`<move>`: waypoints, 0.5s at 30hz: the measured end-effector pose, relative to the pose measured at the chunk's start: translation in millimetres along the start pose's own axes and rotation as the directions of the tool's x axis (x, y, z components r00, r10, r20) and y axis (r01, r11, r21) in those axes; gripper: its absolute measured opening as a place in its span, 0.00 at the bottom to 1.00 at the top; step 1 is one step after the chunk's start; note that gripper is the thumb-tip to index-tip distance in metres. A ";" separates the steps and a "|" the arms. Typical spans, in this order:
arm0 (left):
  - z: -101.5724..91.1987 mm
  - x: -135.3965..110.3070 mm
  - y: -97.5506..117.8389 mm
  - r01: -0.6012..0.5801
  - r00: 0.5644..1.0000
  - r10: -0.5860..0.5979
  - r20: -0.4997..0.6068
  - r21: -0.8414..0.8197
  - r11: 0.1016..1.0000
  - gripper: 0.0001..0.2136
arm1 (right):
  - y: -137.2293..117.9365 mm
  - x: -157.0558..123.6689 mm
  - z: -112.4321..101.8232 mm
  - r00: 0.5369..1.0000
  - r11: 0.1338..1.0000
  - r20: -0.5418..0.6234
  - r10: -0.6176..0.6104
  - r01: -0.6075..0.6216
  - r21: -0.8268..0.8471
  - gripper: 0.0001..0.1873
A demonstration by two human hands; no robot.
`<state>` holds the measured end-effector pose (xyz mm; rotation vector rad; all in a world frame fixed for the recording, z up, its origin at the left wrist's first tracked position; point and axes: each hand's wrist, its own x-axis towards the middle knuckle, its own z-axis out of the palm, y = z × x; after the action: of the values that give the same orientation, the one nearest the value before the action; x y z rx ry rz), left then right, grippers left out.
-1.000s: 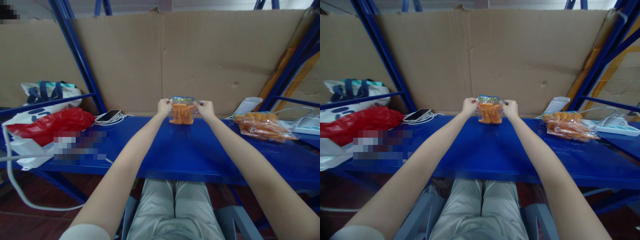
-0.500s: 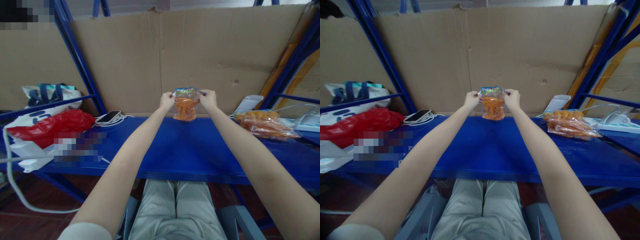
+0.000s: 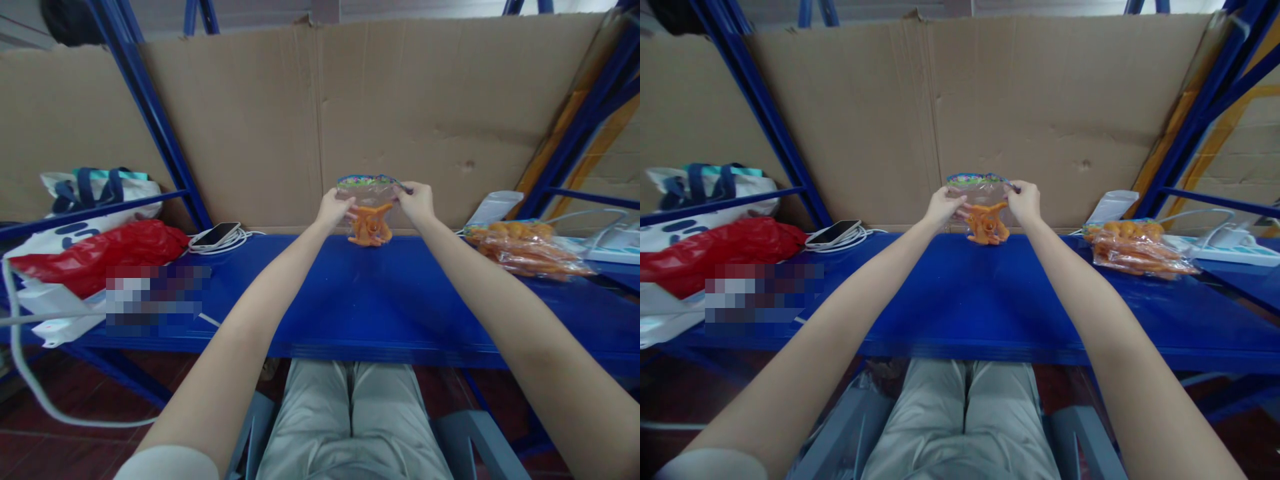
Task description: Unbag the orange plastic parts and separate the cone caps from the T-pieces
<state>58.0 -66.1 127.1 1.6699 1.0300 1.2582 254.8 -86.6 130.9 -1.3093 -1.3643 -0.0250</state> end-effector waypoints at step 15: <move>10.0 -16.1 -14.7 0.238 0.962 -0.233 0.144 -0.018 0.971 0.09 | 7.4 -34.4 -13.0 0.871 0.902 0.336 0.359 -0.416 0.116 0.19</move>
<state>62.7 -76.9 106.2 1.5344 1.0781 0.9843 257.7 -114.7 106.2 -1.4476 -1.2956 0.5945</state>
